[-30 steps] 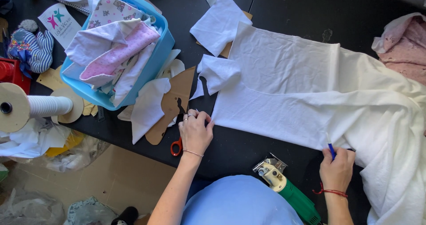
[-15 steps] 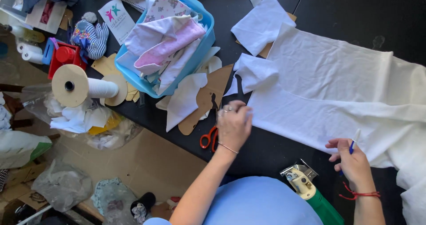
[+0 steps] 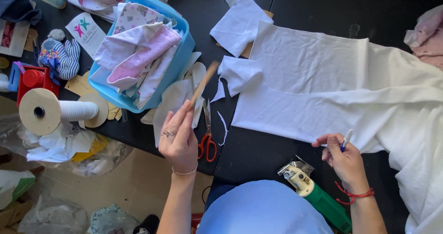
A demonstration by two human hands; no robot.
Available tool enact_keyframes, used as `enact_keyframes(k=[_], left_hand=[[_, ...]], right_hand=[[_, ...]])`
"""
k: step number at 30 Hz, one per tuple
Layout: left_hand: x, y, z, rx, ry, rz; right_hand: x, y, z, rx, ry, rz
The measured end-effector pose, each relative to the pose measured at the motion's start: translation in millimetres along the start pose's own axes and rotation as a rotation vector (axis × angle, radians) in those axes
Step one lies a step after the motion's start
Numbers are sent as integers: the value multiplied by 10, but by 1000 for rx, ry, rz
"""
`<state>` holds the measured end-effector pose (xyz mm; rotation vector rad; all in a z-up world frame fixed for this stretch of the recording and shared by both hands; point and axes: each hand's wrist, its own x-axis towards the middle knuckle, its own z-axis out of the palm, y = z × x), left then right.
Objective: Tracing a pattern onto fabric and cutting it out using an electric cutter and scissors
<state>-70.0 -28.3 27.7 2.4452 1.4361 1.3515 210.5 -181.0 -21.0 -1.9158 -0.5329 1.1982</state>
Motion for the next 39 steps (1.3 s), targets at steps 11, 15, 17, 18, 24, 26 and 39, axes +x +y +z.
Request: enact_keyframes(k=[11, 15, 17, 18, 24, 26, 39], left_hand=[[-655, 804, 1042, -470, -164, 547], [-1172, 816, 1489, -568, -335, 433], [-1195, 741, 1469, -599, -408, 372], [-1194, 697, 1467, -630, -477, 318], [-1128, 571, 1518, -287, -488, 234], [-1110, 582, 1503, -273, -483, 230], [-1004, 519, 1394, -237, -496, 155]], right_hand=[[376, 447, -190, 193, -36, 22], [632, 883, -314, -363, 201, -64], [640, 841, -314, -406, 229, -82], [650, 814, -311, -446, 263, -104], [745, 669, -153, -442, 237, -153], [731, 677, -113, -418, 241, -146], [632, 650, 71, -462, 263, -196]])
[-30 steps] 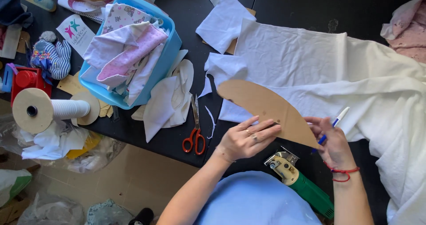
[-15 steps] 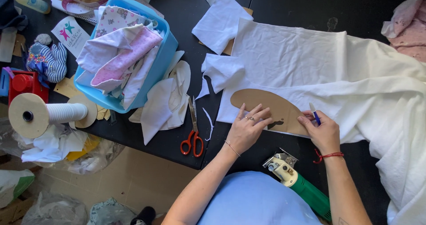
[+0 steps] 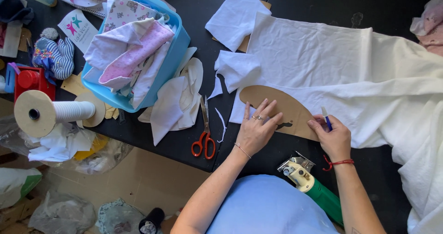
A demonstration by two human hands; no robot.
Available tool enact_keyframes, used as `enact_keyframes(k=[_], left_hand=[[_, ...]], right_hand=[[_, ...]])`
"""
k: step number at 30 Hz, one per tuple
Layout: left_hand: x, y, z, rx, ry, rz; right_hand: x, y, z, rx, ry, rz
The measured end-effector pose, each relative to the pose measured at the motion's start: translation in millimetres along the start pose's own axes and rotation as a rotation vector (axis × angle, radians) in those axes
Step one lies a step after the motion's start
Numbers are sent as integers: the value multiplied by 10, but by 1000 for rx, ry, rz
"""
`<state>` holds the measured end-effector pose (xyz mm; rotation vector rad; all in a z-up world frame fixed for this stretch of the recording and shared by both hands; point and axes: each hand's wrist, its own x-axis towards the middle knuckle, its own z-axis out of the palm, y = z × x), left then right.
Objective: Tracing a pattern onto fabric and cutting it out using an electric cutter and scissors
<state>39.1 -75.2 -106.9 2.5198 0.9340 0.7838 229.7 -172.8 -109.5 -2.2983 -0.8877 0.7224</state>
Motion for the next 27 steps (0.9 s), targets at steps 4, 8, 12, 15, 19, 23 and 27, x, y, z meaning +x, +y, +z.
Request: enact_keyframes(k=[4, 8, 12, 15, 19, 23, 27], left_hand=[[0, -42, 23, 17, -18, -10], [-34, -26, 30, 10, -45, -31], [-28, 11, 38, 30, -50, -56], [5, 48, 35, 53, -46, -80], [65, 120, 75, 101, -42, -114], [204, 253, 42, 120, -51, -97], [296, 315, 113, 36, 28, 6]], right_hand=[[18, 28, 9, 8, 10, 2], [8, 38, 25, 26, 19, -25], [-2, -16, 30, -3, 86, -116], [-1, -60, 31, -83, 164, -194], [-5, -42, -103, -46, 283, -231], [-49, -165, -370, 249, 337, -168], [13, -307, -387, 383, 157, -84]])
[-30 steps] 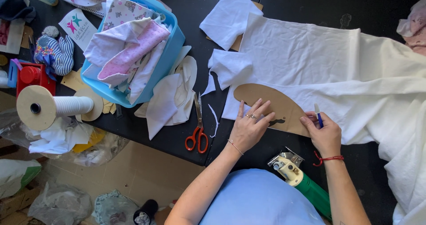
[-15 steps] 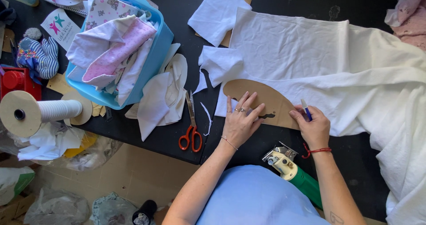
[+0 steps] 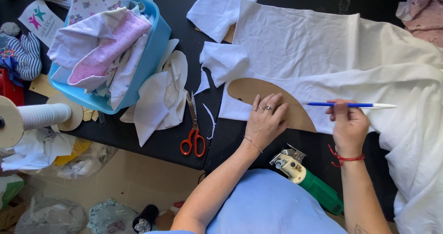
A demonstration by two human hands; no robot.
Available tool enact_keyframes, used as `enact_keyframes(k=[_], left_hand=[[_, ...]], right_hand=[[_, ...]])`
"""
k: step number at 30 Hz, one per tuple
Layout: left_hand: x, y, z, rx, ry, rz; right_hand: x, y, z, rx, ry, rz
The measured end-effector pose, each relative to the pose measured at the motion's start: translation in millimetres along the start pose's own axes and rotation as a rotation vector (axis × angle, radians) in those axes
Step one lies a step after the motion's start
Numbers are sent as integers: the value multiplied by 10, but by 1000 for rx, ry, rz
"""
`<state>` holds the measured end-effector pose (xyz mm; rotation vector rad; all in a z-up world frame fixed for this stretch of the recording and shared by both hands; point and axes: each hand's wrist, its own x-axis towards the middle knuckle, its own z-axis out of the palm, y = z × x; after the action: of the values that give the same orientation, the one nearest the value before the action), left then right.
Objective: Tracing a pattern onto fabric and cutting it out using an electric cutter and scissors
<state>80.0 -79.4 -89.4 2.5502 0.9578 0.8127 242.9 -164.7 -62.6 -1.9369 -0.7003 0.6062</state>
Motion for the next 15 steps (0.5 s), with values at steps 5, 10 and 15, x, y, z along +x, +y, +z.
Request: enact_keyframes(k=[5, 10, 15], left_hand=[[-152, -163, 189, 50, 2, -99], [-163, -263, 34, 122, -17, -191], [-141, -283, 15, 49, 48, -216]], right_hand=[[86, -457, 621, 103, -235, -159], [237, -498, 1210, 158, -478, -101], [325, -553, 1458, 167, -612, -63]])
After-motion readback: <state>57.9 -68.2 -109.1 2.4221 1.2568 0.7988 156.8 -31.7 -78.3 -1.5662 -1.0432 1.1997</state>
